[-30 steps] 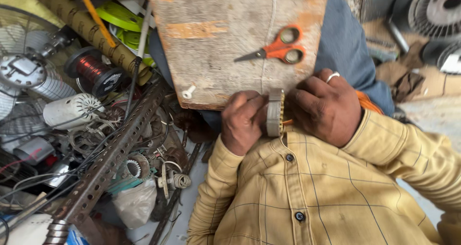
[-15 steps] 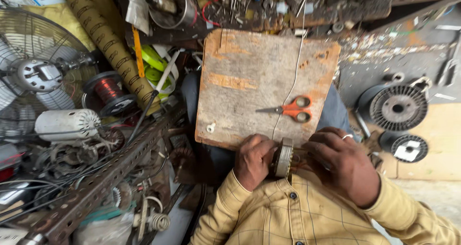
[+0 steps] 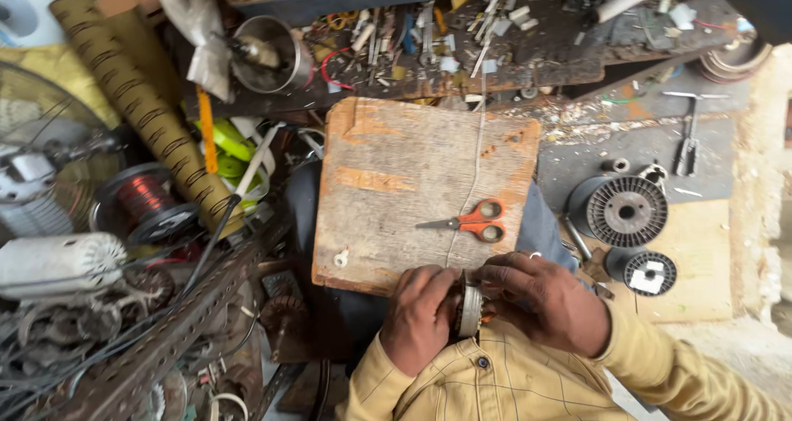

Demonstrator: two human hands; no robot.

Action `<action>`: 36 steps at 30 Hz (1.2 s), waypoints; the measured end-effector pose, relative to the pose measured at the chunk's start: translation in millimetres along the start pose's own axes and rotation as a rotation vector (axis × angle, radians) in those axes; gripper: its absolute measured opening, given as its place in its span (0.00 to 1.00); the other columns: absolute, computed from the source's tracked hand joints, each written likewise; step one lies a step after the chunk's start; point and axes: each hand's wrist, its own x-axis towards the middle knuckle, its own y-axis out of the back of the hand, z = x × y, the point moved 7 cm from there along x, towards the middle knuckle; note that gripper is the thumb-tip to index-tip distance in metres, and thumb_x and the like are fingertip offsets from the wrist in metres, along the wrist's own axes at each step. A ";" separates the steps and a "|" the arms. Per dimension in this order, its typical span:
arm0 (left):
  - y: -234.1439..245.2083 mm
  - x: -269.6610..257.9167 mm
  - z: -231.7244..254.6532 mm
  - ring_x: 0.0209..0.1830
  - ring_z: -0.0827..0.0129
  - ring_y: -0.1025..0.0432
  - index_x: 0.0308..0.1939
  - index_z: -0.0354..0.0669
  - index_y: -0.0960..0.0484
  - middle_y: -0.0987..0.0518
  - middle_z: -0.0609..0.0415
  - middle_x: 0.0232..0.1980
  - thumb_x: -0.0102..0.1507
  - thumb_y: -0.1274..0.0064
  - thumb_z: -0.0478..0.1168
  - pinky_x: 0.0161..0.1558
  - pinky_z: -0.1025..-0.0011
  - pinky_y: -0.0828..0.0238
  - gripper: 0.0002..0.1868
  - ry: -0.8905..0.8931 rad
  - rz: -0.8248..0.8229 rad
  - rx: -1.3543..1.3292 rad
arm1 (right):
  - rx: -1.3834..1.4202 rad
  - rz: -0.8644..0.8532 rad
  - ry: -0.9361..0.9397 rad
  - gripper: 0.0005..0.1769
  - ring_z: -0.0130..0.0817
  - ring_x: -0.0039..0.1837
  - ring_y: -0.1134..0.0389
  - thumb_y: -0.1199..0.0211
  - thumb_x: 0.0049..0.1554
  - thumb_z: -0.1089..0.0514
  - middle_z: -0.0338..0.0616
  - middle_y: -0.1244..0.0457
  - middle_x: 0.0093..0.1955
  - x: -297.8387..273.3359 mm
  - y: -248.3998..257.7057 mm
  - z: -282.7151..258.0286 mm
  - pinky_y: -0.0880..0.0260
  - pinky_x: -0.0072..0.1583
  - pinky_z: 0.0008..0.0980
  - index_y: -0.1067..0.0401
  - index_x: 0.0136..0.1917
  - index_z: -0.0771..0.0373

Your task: The person winds copper wire around a cylindrical motor stator, then cuts a small piece of tape and wraps it around the wire end to secure it. The work is performed on a wooden board in a cluttered workshop.

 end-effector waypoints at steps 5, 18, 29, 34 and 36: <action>25.8 0.9 1.6 0.53 0.50 0.24 0.56 0.31 0.21 0.21 0.41 0.55 0.61 0.43 0.31 0.55 0.62 0.25 0.18 -0.020 0.086 -0.125 | -0.035 0.099 0.012 0.22 0.46 0.53 0.26 0.28 0.49 0.58 0.49 0.30 0.56 -1.7 45.3 8.2 0.23 0.51 0.38 0.25 0.57 0.60; 60.8 -5.1 -6.7 0.52 0.55 0.21 0.52 0.35 0.18 0.18 0.46 0.52 0.64 0.41 0.34 0.52 0.65 0.22 0.13 0.005 0.255 -0.088 | -0.159 0.474 -0.155 0.17 0.34 0.47 0.26 0.28 0.57 0.57 0.49 0.31 0.51 19.8 131.9 116.4 0.24 0.47 0.33 0.25 0.57 0.67; 47.4 -12.3 -14.0 0.50 0.56 0.20 0.50 0.35 0.17 0.17 0.46 0.50 0.66 0.42 0.35 0.50 0.64 0.21 0.10 0.018 0.203 -0.108 | -0.470 0.650 -0.002 0.18 0.58 0.56 0.29 0.34 0.61 0.60 0.61 0.33 0.62 183.4 158.3 185.0 0.26 0.59 0.47 0.22 0.65 0.59; 45.4 -19.3 -23.9 0.49 0.56 0.20 0.49 0.35 0.17 0.17 0.46 0.49 0.64 0.42 0.35 0.48 0.64 0.21 0.11 0.068 0.218 -0.097 | -0.608 0.656 -0.032 0.19 0.59 0.57 0.29 0.31 0.55 0.58 0.57 0.32 0.66 202.3 159.5 195.7 0.28 0.60 0.49 0.19 0.61 0.57; 45.8 -20.0 -26.7 0.49 0.56 0.20 0.49 0.35 0.17 0.17 0.46 0.49 0.64 0.42 0.34 0.48 0.64 0.21 0.10 0.071 0.219 -0.097 | -0.574 0.639 -0.056 0.15 0.58 0.56 0.29 0.30 0.58 0.56 0.57 0.32 0.63 200.5 158.9 200.1 0.28 0.59 0.48 0.19 0.59 0.57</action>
